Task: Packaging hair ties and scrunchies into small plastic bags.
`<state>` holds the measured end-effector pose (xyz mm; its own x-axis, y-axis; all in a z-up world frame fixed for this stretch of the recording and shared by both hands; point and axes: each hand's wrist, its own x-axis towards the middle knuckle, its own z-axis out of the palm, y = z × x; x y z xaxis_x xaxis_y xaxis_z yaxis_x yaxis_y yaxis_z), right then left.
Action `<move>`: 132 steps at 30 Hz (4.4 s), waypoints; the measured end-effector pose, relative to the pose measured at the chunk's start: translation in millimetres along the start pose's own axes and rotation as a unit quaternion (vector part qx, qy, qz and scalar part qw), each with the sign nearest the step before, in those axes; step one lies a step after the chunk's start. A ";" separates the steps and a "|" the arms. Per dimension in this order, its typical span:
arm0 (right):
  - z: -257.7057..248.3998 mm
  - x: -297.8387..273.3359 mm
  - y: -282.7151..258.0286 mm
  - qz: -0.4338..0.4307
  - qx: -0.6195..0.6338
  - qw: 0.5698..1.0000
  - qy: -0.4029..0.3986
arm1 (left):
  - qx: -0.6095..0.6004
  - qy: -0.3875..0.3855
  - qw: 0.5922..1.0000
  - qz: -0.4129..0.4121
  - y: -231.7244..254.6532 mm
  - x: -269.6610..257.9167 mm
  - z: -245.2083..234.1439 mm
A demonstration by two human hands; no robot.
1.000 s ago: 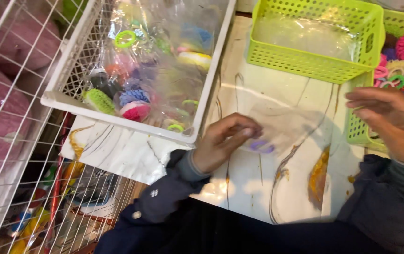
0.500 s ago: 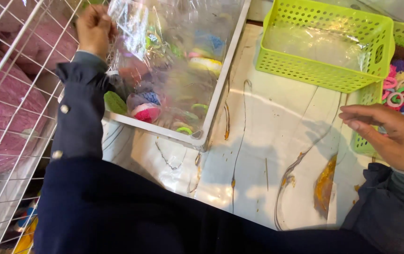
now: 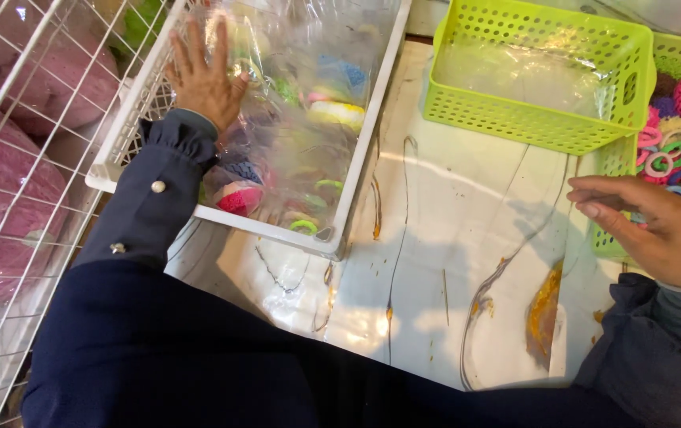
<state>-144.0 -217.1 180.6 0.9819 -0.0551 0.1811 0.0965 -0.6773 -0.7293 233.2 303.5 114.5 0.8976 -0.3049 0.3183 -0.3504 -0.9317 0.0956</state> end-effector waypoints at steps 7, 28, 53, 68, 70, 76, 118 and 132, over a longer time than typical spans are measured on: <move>-5.3 -1.5 8.9 0.029 -0.017 0.999 -0.024 | 0.033 -0.128 0.987 0.092 -16.2 12.0 22.0; -5.3 2.0 8.6 0.031 -0.064 0.996 -0.058 | -0.035 -0.061 0.994 0.087 -21.6 34.8 8.5; 5.5 12.4 29.8 -0.011 -0.073 0.997 -0.026 | -0.458 0.067 0.858 0.222 336.5 -147.2 94.3; 24.8 262.4 271.0 0.146 -0.293 0.944 -0.033 | -0.453 0.060 0.872 0.175 344.2 -143.3 126.4; 27.4 275.5 283.6 0.168 -0.318 0.931 -0.067 | -0.453 0.059 0.873 0.171 344.7 -141.3 125.3; 23.5 261.0 245.0 0.215 -0.307 0.927 -0.010 | -0.454 0.053 0.875 0.161 346.3 -142.0 126.3; 32.3 228.0 167.4 0.201 -0.048 0.956 0.207 | -0.441 0.057 0.878 0.174 345.8 -144.7 123.0; -35.7 167.9 160.8 -0.131 0.221 0.865 0.432 | -0.455 0.054 0.873 0.167 347.0 -144.2 130.9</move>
<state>30.6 -361.4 117.4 0.4469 -0.5992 0.6643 0.5371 -0.4142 -0.7349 17.1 -1.6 -21.7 0.6913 -0.4643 0.5536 -0.6993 -0.2371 0.6743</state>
